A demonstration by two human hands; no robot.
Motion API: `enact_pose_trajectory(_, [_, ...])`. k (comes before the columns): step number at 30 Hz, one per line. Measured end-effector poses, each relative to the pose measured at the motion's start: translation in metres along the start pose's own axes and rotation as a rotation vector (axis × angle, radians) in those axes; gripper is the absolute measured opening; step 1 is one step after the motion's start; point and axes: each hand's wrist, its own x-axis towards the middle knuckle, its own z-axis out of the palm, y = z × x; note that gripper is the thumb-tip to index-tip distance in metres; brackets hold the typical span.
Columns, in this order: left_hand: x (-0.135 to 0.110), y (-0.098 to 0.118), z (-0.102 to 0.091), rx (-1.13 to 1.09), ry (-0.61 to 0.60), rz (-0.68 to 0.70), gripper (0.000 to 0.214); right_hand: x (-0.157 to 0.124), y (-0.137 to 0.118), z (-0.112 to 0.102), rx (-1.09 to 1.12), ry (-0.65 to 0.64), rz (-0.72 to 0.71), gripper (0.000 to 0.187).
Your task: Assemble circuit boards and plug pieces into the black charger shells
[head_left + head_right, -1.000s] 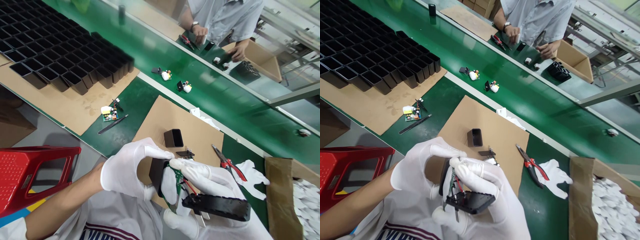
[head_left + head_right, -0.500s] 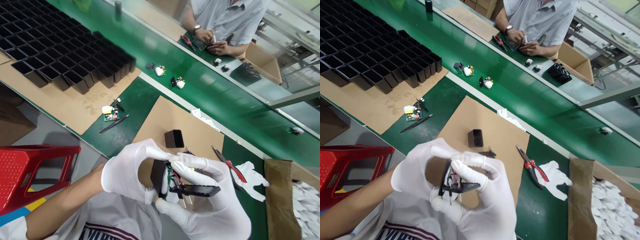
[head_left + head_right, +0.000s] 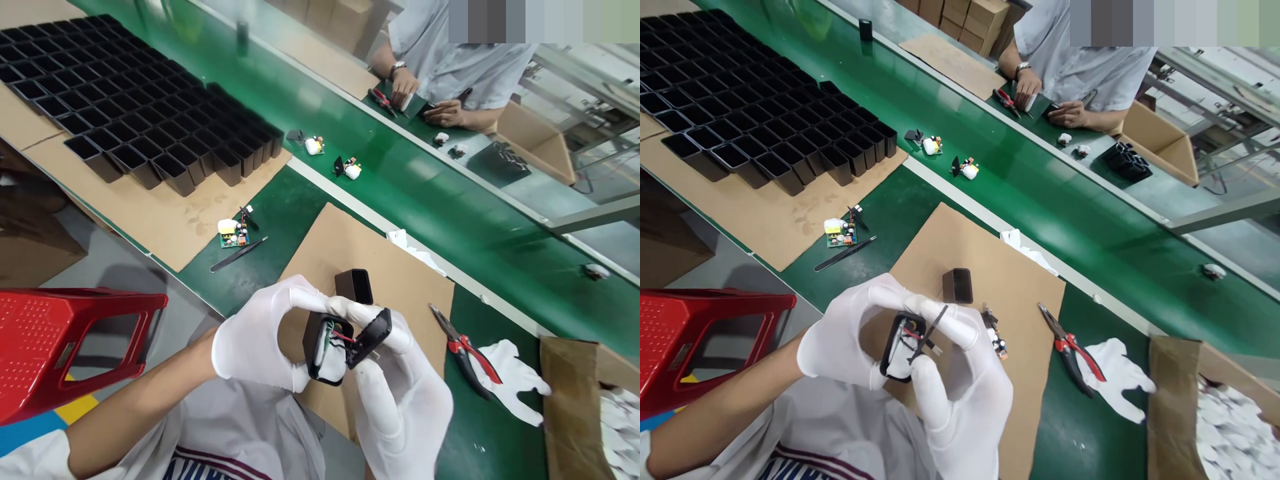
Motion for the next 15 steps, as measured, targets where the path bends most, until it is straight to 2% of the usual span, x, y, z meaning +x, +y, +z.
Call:
enact_pose_trajectory(3, [-0.001,0.000,-0.002,0.028,0.009,-0.018,0.073,0.001,0.005,0.003,0.010,-0.003,0.004,0.031])
enact_pose_trajectory(6, [0.000,-0.001,-0.006,0.016,-0.004,-0.010,0.073,0.003,0.009,0.002,0.022,-0.044,-0.058,0.034])
enact_pose_trajectory(11, [0.000,0.001,-0.016,0.085,-0.051,0.031,0.072,0.010,0.014,-0.003,-0.125,-0.142,-0.222,0.057])
enact_pose_trajectory(15, [-0.004,0.005,-0.024,0.166,-0.095,0.018,0.066,0.010,0.019,-0.002,-0.183,-0.150,-0.270,0.052])
